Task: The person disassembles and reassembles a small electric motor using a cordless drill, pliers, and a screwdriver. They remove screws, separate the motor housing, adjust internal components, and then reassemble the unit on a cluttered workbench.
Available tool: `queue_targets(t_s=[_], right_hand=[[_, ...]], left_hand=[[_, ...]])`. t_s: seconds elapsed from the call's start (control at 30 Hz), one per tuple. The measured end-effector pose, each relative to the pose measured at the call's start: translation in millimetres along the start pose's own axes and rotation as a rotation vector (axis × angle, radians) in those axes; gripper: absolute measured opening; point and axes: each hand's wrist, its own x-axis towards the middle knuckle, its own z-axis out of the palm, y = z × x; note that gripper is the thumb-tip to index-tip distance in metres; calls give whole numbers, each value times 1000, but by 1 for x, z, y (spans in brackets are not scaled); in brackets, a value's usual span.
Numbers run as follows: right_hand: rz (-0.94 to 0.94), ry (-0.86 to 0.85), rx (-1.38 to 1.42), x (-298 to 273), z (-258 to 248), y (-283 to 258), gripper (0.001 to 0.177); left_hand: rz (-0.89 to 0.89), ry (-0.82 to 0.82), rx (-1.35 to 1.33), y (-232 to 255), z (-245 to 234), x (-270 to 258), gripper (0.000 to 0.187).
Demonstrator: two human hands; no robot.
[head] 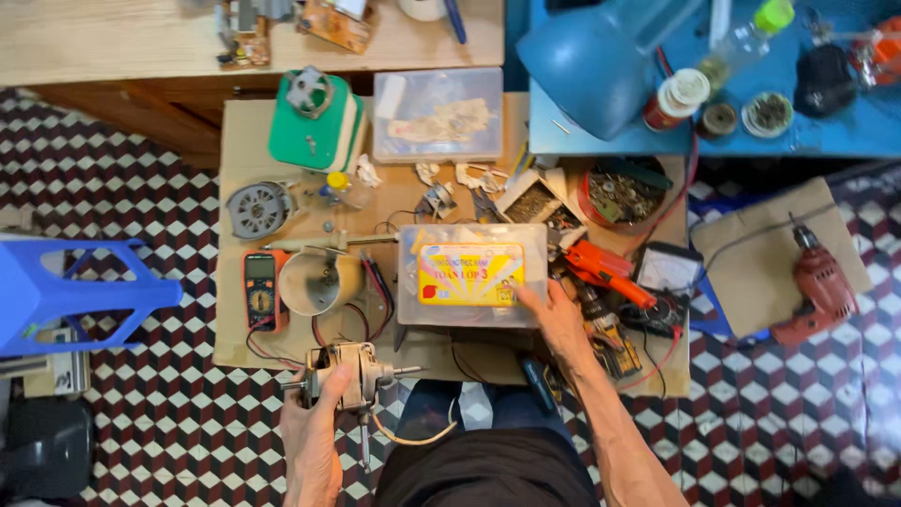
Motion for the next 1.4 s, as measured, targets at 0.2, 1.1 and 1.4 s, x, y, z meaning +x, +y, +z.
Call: queue_targets(t_s=[0.2,1.1,1.4], right_hand=[[152,-28,377,4,2,-32,48],[1,411,-321,20,16,-51,35],[-81,464,-713,28,1,24,31]], left_hand=[[-52,122,-64,-32,-29,12,58],[426,-463,357,37,115,76,89],[842,-462,638,-13,162,75,88]])
